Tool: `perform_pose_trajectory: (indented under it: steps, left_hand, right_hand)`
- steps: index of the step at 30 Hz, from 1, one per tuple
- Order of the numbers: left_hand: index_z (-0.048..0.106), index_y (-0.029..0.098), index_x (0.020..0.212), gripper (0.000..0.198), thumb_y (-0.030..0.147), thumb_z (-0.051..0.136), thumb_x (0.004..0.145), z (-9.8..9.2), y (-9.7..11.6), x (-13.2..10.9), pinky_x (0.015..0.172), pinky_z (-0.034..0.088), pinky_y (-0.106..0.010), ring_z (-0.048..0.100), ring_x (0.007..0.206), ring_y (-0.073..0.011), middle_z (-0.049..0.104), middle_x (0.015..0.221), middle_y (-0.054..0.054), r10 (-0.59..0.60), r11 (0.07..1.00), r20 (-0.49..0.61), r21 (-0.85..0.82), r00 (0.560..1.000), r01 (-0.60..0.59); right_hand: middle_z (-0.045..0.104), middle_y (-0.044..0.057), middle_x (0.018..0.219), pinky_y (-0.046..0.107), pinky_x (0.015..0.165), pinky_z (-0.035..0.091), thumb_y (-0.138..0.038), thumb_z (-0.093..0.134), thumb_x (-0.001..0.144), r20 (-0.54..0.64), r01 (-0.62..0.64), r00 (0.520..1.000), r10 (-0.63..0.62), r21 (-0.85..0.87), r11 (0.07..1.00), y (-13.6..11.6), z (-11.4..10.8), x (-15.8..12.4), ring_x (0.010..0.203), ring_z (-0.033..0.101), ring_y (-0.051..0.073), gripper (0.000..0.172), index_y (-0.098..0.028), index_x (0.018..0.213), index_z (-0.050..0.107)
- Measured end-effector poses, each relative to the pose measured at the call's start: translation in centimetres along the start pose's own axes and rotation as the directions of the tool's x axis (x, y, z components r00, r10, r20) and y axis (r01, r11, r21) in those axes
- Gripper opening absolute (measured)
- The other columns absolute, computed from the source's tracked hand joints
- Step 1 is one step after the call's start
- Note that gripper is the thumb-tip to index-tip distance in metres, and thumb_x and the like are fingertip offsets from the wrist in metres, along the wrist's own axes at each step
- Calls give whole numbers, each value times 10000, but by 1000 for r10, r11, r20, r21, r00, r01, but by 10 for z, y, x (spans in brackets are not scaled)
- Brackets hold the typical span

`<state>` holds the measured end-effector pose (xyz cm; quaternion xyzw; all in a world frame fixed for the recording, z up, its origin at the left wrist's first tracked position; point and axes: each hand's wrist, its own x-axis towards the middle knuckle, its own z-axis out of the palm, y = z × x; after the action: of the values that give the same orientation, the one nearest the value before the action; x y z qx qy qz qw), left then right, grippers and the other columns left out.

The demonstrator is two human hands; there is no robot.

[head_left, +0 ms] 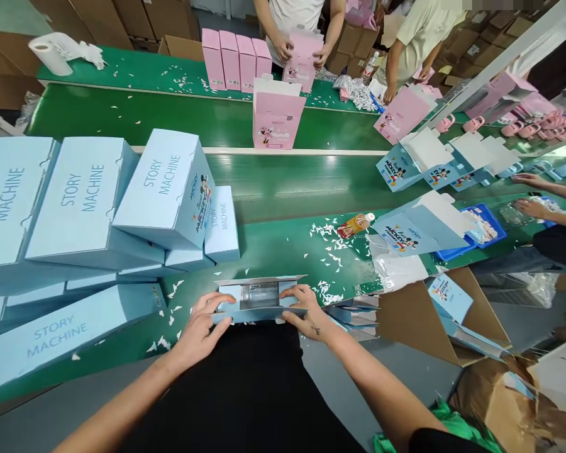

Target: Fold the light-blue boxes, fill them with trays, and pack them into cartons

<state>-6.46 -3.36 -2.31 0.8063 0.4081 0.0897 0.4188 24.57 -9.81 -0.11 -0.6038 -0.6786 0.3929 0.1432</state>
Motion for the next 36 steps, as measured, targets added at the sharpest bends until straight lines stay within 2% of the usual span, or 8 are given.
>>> perform_pose_trajectory:
  steps: [2, 5, 8, 13, 19, 27, 30, 36]
  left_hand:
    - [702, 215, 871, 363, 388, 404, 985, 6, 2, 6, 1067, 383, -455, 407, 1259, -259, 602, 1290, -48, -72, 997, -98, 1, 993, 72]
    - [685, 210, 825, 368, 417, 421, 976, 10, 6, 15, 1073, 347, -484, 409, 1245, -276, 627, 1227, -54, -112, 994, -161, -7, 981, 112]
    - [661, 198, 723, 407, 450, 447, 959, 13, 6, 19, 1074, 326, -518, 380, 1259, -306, 599, 1263, -64, -130, 991, -193, 9, 973, 134]
    - [666, 192, 682, 419, 489, 498, 927, 21, 4, 16, 1075, 349, -557, 339, 1277, -338, 492, 1349, -90, -207, 977, -317, -20, 926, 211]
    - [719, 242, 730, 379, 481, 505, 933, 20, 5, 1, 1149, 298, -575, 243, 1394, -328, 362, 1500, -12, -205, 977, -220, -105, 954, 186]
    - [747, 253, 786, 425, 549, 478, 928, 39, -12, -26, 1140, 241, -672, 122, 1477, -394, 187, 1637, 44, -272, 958, -92, -115, 958, 261]
    - [758, 225, 803, 493, 597, 455, 916, 49, -21, -21, 1158, 262, -623, 172, 1476, -386, 264, 1615, -17, -285, 943, -22, -187, 958, 277]
    - [761, 213, 917, 515, 640, 476, 875, 56, -20, -10, 1184, 262, -568, 208, 1480, -363, 385, 1546, -92, -417, 894, -101, -227, 903, 387]
  right_hand:
    - [618, 81, 1173, 469, 1044, 367, -458, 550, 937, -157, -108, 981, 116, 59, 992, -2, 10, 3, 1171, 458, 274, 324, -228, 777, 713]
    - [554, 125, 1174, 448, 988, 433, -511, 651, 839, -394, -297, 847, 356, 204, 933, 1, 28, 5, 1146, 490, 280, 351, -195, 986, 612]
    - [485, 132, 1252, 419, 924, 487, -570, 687, 783, -426, -372, 746, 512, 372, 851, 6, 41, 6, 1135, 523, 270, 562, -206, 1163, 490]
    - [519, 135, 1250, 429, 927, 497, -593, 706, 767, -311, -397, 749, 585, 496, 772, 9, 43, 8, 1155, 549, 284, 757, -232, 1324, 341]
    - [459, 161, 1369, 465, 979, 476, -612, 696, 762, -275, -429, 760, 589, 468, 773, 3, 41, 5, 1270, 482, 328, 799, -232, 1362, 330]
    - [441, 131, 1409, 477, 1074, 414, -604, 627, 814, -316, -321, 827, 465, 413, 852, -2, 49, -10, 1307, 463, 321, 512, -225, 1156, 582]
    - [450, 151, 1385, 470, 1047, 440, -602, 619, 819, -345, -340, 800, 492, 416, 844, -3, 56, -5, 1267, 498, 319, 564, -211, 1219, 553]
    - [506, 173, 1269, 511, 1006, 448, -579, 588, 837, -450, -379, 720, 528, 383, 842, -7, 69, 6, 1185, 528, 331, 616, -180, 1285, 446]
